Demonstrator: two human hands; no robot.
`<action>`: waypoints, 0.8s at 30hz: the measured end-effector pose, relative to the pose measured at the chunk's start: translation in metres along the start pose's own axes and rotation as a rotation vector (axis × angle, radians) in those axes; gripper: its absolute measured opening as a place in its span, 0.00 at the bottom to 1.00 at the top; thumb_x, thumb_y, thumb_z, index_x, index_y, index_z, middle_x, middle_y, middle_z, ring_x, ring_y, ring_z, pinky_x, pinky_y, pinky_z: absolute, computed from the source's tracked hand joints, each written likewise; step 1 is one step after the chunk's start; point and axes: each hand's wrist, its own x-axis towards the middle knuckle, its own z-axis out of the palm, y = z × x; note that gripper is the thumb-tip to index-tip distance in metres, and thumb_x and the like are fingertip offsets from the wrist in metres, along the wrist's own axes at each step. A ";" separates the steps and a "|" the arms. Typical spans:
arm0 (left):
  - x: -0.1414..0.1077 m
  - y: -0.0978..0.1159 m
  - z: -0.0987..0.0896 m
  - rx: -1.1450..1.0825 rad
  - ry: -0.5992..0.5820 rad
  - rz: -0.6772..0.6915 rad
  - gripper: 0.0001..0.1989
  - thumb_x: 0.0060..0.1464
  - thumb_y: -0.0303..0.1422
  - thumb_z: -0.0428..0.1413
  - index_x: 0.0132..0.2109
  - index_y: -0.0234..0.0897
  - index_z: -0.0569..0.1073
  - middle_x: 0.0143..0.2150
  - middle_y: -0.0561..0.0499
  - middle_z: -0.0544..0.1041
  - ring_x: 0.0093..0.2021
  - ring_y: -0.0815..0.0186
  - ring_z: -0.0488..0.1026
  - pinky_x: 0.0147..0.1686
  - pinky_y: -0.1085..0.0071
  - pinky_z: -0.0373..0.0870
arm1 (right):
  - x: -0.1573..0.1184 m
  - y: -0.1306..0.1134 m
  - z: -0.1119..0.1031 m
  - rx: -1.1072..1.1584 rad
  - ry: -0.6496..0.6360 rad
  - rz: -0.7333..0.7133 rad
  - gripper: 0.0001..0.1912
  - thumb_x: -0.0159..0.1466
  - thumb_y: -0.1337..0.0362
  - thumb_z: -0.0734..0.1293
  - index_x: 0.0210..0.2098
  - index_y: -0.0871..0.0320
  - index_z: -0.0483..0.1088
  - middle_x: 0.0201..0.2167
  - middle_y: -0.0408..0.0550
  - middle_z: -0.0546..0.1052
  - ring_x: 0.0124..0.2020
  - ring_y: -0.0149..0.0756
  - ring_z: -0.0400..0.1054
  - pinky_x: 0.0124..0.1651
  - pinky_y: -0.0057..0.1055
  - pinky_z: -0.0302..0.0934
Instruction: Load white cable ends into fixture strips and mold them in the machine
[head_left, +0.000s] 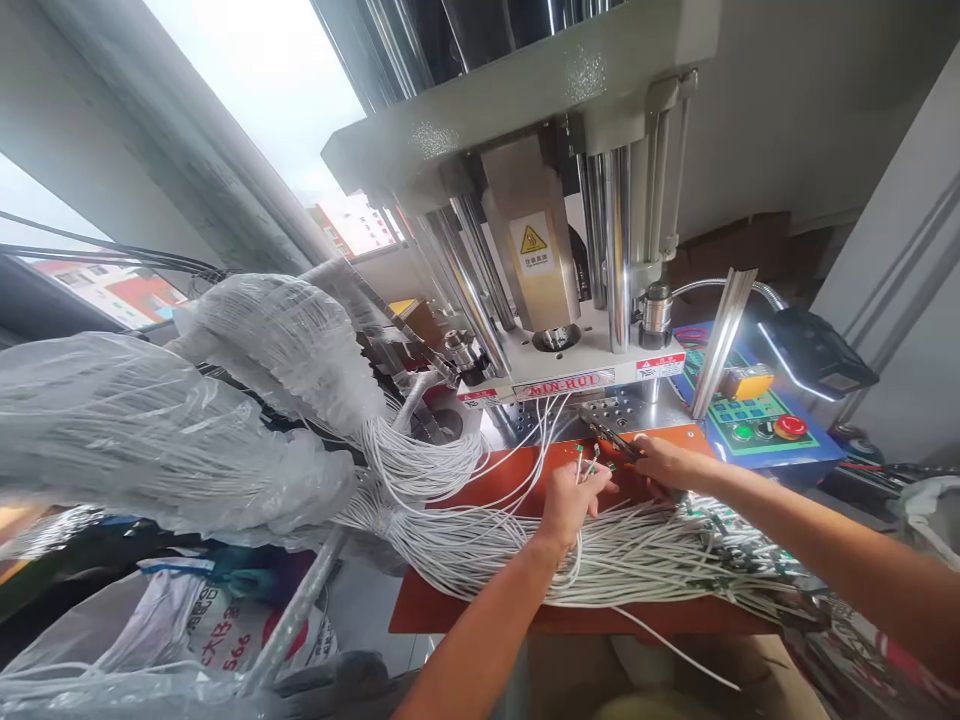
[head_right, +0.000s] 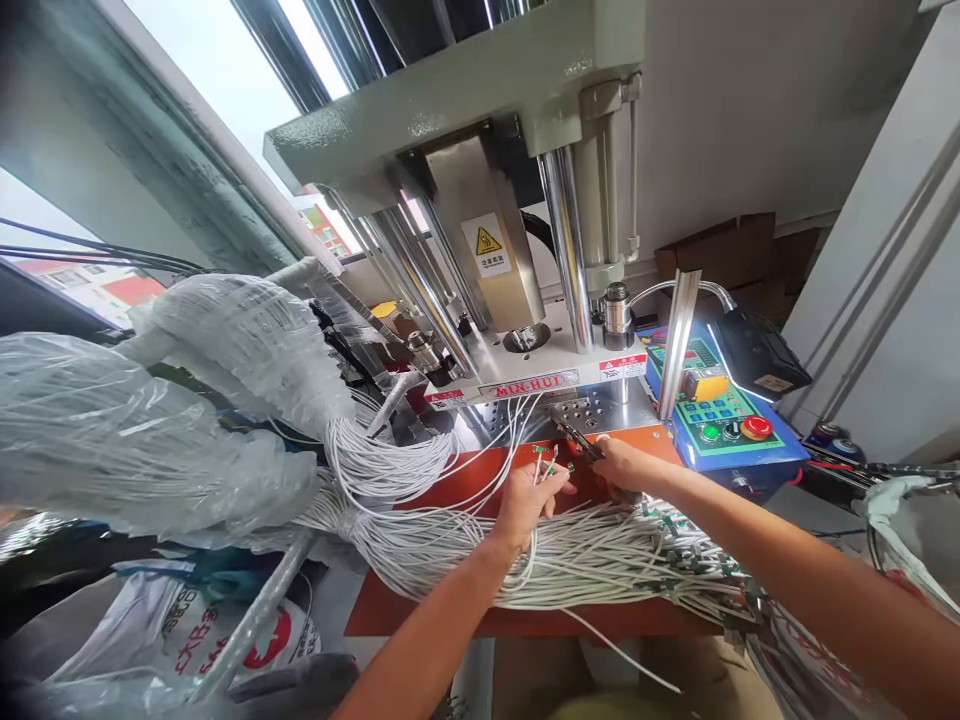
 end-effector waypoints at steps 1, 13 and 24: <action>0.000 0.001 0.000 0.052 0.012 0.028 0.12 0.49 0.39 0.60 0.33 0.32 0.75 0.27 0.47 0.79 0.14 0.77 0.61 0.16 0.77 0.52 | -0.001 0.002 0.004 0.043 -0.008 -0.004 0.05 0.60 0.72 0.55 0.35 0.57 0.58 0.17 0.40 0.68 0.17 0.30 0.64 0.19 0.25 0.55; 0.011 0.006 0.015 0.418 -0.076 0.171 0.07 0.50 0.33 0.58 0.31 0.33 0.76 0.24 0.51 0.77 0.24 0.70 0.73 0.27 0.77 0.68 | -0.002 0.025 0.024 0.268 0.072 -0.130 0.03 0.62 0.69 0.56 0.33 0.56 0.58 0.20 0.39 0.66 0.18 0.27 0.59 0.19 0.24 0.50; 0.015 0.002 0.018 0.488 -0.058 0.277 0.05 0.50 0.30 0.57 0.31 0.33 0.76 0.29 0.49 0.78 0.28 0.68 0.74 0.31 0.75 0.73 | 0.000 0.026 0.026 0.191 0.149 -0.149 0.05 0.61 0.71 0.56 0.32 0.54 0.54 0.20 0.39 0.66 0.21 0.29 0.59 0.27 0.27 0.51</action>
